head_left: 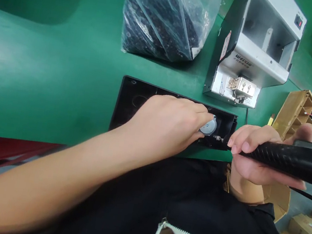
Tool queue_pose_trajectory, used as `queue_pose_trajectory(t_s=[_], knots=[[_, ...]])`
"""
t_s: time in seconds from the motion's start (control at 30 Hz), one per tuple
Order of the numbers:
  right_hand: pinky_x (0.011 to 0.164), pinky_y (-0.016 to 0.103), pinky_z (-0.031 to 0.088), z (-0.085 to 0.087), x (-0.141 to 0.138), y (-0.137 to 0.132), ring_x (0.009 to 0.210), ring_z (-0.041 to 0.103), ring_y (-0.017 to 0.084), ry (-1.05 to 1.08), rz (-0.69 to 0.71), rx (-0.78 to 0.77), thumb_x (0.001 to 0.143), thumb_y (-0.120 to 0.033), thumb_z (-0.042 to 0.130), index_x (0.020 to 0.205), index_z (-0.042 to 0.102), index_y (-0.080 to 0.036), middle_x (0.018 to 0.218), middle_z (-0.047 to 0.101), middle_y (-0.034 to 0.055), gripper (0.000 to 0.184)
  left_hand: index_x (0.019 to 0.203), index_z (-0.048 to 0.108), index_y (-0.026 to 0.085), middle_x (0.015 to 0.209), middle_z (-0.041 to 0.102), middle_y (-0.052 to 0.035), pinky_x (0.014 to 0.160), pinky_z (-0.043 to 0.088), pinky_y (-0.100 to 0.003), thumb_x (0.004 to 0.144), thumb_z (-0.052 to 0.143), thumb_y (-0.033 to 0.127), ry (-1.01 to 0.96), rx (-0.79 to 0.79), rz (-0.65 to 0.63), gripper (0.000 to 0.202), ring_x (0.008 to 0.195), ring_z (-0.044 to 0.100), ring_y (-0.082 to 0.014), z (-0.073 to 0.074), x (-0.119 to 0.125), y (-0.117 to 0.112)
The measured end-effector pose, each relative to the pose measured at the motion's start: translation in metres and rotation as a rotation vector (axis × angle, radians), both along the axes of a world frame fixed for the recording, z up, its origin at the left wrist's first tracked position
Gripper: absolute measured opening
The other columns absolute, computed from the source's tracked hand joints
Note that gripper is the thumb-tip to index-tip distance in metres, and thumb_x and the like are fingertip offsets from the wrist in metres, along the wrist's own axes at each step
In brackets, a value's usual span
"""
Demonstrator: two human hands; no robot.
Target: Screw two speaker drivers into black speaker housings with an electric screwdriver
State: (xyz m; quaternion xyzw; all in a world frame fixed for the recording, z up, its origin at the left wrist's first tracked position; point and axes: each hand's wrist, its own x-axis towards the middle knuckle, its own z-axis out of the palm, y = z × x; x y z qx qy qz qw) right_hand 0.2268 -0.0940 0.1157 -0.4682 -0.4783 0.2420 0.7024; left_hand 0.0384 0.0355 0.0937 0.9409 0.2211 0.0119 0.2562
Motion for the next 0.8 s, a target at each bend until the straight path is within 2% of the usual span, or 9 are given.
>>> queue_pose_trajectory(t_s=[0.17, 0.3, 0.43, 0.5, 0.6, 0.67, 0.73, 0.8], knots=[[0.048, 0.033, 0.065, -0.008, -0.001, 0.003, 0.05, 0.069, 0.016, 0.04, 0.009, 0.086, 0.112, -0.081, 0.069, 0.161, 0.077, -0.043, 0.081, 0.08, -0.0057, 0.063, 0.128, 0.088, 0.028, 0.137, 0.094, -0.0092, 0.079, 0.057, -0.044, 0.108, 0.075, 0.031, 0.014, -0.018, 0.0, 0.024, 0.111, 0.09, -0.0375, 0.003, 0.003, -0.001], [0.053, 0.037, 0.07, -0.007, -0.001, -0.001, 0.055, 0.074, 0.019, 0.028, 0.023, -0.008, 0.107, -0.08, 0.078, 0.161, 0.077, -0.049, 0.085, 0.081, -0.0061, 0.062, 0.13, 0.088, 0.028, 0.139, 0.093, -0.0089, 0.079, 0.056, -0.044, 0.11, 0.076, 0.032, 0.031, -0.013, -0.008, 0.023, 0.112, 0.09, -0.0366, 0.005, 0.004, -0.001], [0.052, 0.036, 0.068, -0.007, 0.001, -0.002, 0.054, 0.072, 0.019, -0.027, 0.007, -0.024, 0.108, -0.082, 0.074, 0.162, 0.075, -0.051, 0.083, 0.079, -0.0066, 0.062, 0.132, 0.087, 0.027, 0.14, 0.093, -0.0086, 0.077, 0.055, -0.046, 0.111, 0.076, 0.032, 0.077, 0.016, -0.038, 0.024, 0.112, 0.09, -0.0374, 0.006, 0.005, 0.0], [0.048, 0.034, 0.064, -0.012, 0.001, 0.002, 0.051, 0.069, 0.018, -0.05, 0.022, 0.034, 0.11, -0.086, 0.066, 0.164, 0.074, -0.047, 0.082, 0.079, -0.0053, 0.067, 0.133, 0.087, 0.027, 0.14, 0.093, -0.0079, 0.077, 0.055, -0.046, 0.11, 0.078, 0.032, 0.078, 0.016, -0.036, 0.025, 0.113, 0.09, -0.0378, 0.007, 0.005, 0.0], [0.038, 0.03, 0.052, -0.021, 0.0, 0.011, 0.043, 0.057, 0.016, -0.048, 0.055, 0.196, 0.107, -0.103, 0.044, 0.168, 0.072, -0.038, 0.077, 0.075, -0.0042, 0.093, 0.13, 0.088, 0.028, 0.139, 0.093, -0.0073, 0.08, 0.056, -0.045, 0.107, 0.081, 0.031, 0.052, 0.004, -0.017, 0.024, 0.114, 0.09, -0.0373, 0.007, 0.004, -0.001], [0.037, 0.03, 0.05, -0.027, -0.003, 0.016, 0.04, 0.053, 0.015, -0.052, 0.038, 0.206, 0.104, -0.109, 0.033, 0.167, 0.071, -0.037, 0.075, 0.071, -0.0051, 0.103, 0.127, 0.088, 0.029, 0.138, 0.093, -0.0074, 0.081, 0.057, -0.044, 0.107, 0.08, 0.031, 0.033, -0.008, 0.001, 0.022, 0.114, 0.09, -0.0363, 0.007, 0.004, -0.001], [0.036, 0.03, 0.049, -0.029, -0.008, 0.019, 0.038, 0.05, 0.015, -0.078, -0.008, 0.153, 0.104, -0.109, 0.028, 0.165, 0.073, -0.041, 0.071, 0.069, -0.0063, 0.102, 0.126, 0.089, 0.029, 0.136, 0.094, -0.0072, 0.082, 0.057, -0.044, 0.109, 0.079, 0.031, 0.021, -0.016, 0.01, 0.02, 0.112, 0.09, -0.0355, 0.006, 0.003, -0.001], [0.035, 0.028, 0.045, -0.026, -0.011, 0.017, 0.035, 0.045, 0.014, -0.099, -0.07, 0.174, 0.106, -0.107, 0.03, 0.164, 0.073, -0.044, 0.066, 0.066, -0.0081, 0.096, 0.125, 0.089, 0.029, 0.135, 0.094, -0.0066, 0.082, 0.057, -0.045, 0.11, 0.077, 0.032, 0.012, -0.023, 0.013, 0.02, 0.111, 0.089, -0.0351, 0.006, 0.003, -0.001]])
